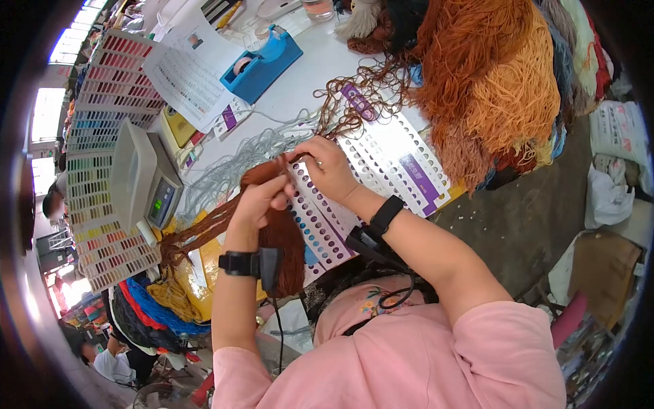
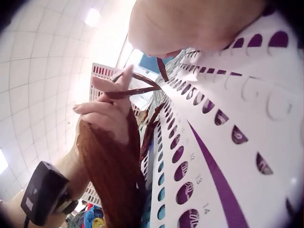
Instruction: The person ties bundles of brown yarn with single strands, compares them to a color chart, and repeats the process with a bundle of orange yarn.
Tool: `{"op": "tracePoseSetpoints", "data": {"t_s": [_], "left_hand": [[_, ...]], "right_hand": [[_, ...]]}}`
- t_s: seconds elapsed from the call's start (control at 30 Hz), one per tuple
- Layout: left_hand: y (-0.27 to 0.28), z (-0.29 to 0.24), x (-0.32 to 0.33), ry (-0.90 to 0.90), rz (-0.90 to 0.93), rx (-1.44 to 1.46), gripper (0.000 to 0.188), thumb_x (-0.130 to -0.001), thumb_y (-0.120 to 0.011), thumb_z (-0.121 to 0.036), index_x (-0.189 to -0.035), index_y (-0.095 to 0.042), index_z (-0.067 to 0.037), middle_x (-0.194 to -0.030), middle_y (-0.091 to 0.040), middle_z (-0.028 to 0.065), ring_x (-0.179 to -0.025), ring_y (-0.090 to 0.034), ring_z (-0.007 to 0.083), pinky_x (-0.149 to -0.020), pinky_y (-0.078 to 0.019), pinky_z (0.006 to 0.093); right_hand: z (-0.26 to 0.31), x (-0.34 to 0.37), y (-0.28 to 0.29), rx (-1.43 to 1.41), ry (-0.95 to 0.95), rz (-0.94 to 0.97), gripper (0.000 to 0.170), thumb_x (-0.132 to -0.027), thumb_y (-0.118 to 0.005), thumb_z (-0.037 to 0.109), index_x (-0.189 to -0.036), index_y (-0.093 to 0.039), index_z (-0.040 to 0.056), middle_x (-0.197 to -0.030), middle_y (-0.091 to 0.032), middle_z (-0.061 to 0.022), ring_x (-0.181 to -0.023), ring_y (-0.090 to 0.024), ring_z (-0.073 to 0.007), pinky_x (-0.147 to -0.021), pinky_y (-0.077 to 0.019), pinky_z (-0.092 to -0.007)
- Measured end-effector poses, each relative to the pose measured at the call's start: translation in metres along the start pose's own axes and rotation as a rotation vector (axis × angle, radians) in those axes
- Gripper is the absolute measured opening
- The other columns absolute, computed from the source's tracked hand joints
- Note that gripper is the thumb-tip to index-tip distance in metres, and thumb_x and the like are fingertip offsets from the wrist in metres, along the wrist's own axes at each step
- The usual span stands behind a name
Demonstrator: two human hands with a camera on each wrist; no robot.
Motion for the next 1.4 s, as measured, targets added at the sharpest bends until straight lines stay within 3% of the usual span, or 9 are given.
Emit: {"op": "tracePoseSetpoints", "data": {"t_s": [0.17, 0.37, 0.53, 0.6, 0.7, 0.8, 0.93, 1.1, 1.4], "left_hand": [[0.034, 0.002, 0.008, 0.005, -0.373, -0.336, 0.021, -0.072, -0.063, -0.021, -0.083, -0.059, -0.003, -0.071, -0.059, 0.0038, -0.05, -0.05, 0.0083, -0.047, -0.0397, 0.0192], [0.16, -0.029, 0.12, -0.017, -0.473, 0.209, 0.021, -0.082, -0.052, -0.031, -0.073, -0.045, -0.013, -0.055, -0.035, -0.006, -0.042, -0.031, 0.0017, -0.037, -0.0248, 0.016], [0.264, -0.066, 0.182, -0.453, -0.438, 0.576, 0.019, -0.084, -0.048, -0.026, -0.084, -0.05, -0.007, -0.059, -0.043, -0.0053, -0.041, -0.038, 0.0017, -0.038, -0.033, 0.0158], [0.272, -0.069, 0.218, -0.871, -0.795, -0.224, 0.023, -0.084, -0.048, -0.025, -0.093, -0.051, -0.004, -0.064, -0.049, -0.0036, -0.043, -0.041, 0.0023, -0.039, -0.0344, 0.0154], [0.274, -0.051, 0.257, -0.847, -0.993, -0.203, 0.027, -0.085, -0.046, -0.023, -0.1, -0.05, -0.001, -0.069, -0.054, -0.0009, -0.044, -0.042, 0.0018, -0.037, -0.0335, 0.0142], [0.254, -0.012, 0.26, -0.478, -0.917, 0.44, 0.029, -0.086, -0.044, -0.021, -0.105, -0.049, 0.001, -0.073, -0.057, 0.0017, -0.043, -0.042, 0.0007, -0.035, -0.031, 0.0129], [0.182, 0.05, 0.25, -0.395, -0.404, 0.762, 0.026, -0.087, -0.042, -0.018, -0.103, -0.049, 0.001, -0.07, -0.055, 0.0024, -0.039, -0.035, -0.0002, -0.034, -0.0268, 0.0127], [0.13, 0.091, 0.229, -0.327, -0.375, 0.814, 0.026, -0.087, -0.04, -0.015, -0.104, -0.048, 0.004, -0.072, -0.054, 0.003, -0.039, -0.032, 0.0017, -0.036, -0.0263, 0.0144], [0.056, 0.076, 0.224, -0.369, -0.044, 0.762, 0.032, -0.09, -0.032, -0.018, -0.11, -0.044, 0.004, -0.075, -0.055, 0.0067, -0.038, -0.032, 0.0011, -0.037, -0.0253, 0.0157]], "right_hand": [[0.007, 0.002, -0.007, 0.365, 0.096, 0.09, 0.029, -0.063, -0.061, 0.014, -0.09, -0.055, 0.0065, -0.081, -0.048, -0.0071, -0.074, -0.047, -0.0237, -0.068, -0.0366, -0.0341], [0.009, 0.001, -0.017, 0.546, 0.026, 0.221, 0.033, -0.062, -0.062, 0.023, -0.092, -0.056, 0.0087, -0.085, -0.044, -0.0066, -0.083, -0.043, -0.022, -0.074, -0.0327, -0.0336], [0.008, 0.002, -0.019, 0.564, 0.021, 0.206, 0.033, -0.062, -0.063, 0.021, -0.092, -0.055, 0.0087, -0.085, -0.044, -0.0068, -0.084, -0.042, -0.0224, -0.075, -0.0329, -0.0342], [0.008, 0.002, -0.019, 0.583, 0.024, 0.186, 0.033, -0.061, -0.063, 0.02, -0.091, -0.055, 0.0088, -0.085, -0.044, -0.0068, -0.084, -0.043, -0.0227, -0.075, -0.0331, -0.0345], [0.009, 0.002, -0.021, 0.585, 0.058, 0.19, 0.033, -0.062, -0.063, 0.022, -0.092, -0.055, 0.0087, -0.087, -0.044, -0.0073, -0.086, -0.042, -0.0231, -0.076, -0.0321, -0.0348], [0.018, 0.002, -0.01, 0.483, 0.026, 0.248, 0.036, -0.065, -0.061, 0.018, -0.099, -0.054, 0.0074, -0.101, -0.045, -0.0113, -0.095, -0.043, -0.0267, -0.081, -0.0341, -0.0368], [0.047, 0.003, 0.035, 0.569, 0.195, 0.304, 0.037, -0.069, -0.056, 0.01, -0.106, -0.051, 0.0063, -0.115, -0.043, -0.0158, -0.104, -0.042, -0.0307, -0.087, -0.0344, -0.0382], [0.028, 0.015, 0.069, 0.999, 0.227, 0.61, 0.044, -0.079, -0.047, 0.025, -0.118, -0.04, 0.0071, -0.126, -0.032, -0.0166, -0.119, -0.026, -0.0296, -0.098, -0.018, -0.0429], [-0.009, 0.008, 0.098, 1.288, -0.109, 0.275, 0.054, -0.083, -0.038, 0.035, -0.125, -0.028, 0.0021, -0.13, -0.025, -0.0186, -0.123, -0.019, -0.029, -0.099, -0.0082, -0.0481]]}}
Point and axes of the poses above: each hand's wrist, its own x-axis away from the middle knuckle, its own y-axis out of the back of the hand, z = x × y, the point moved 5 cm from there along -x, towards the middle knuckle
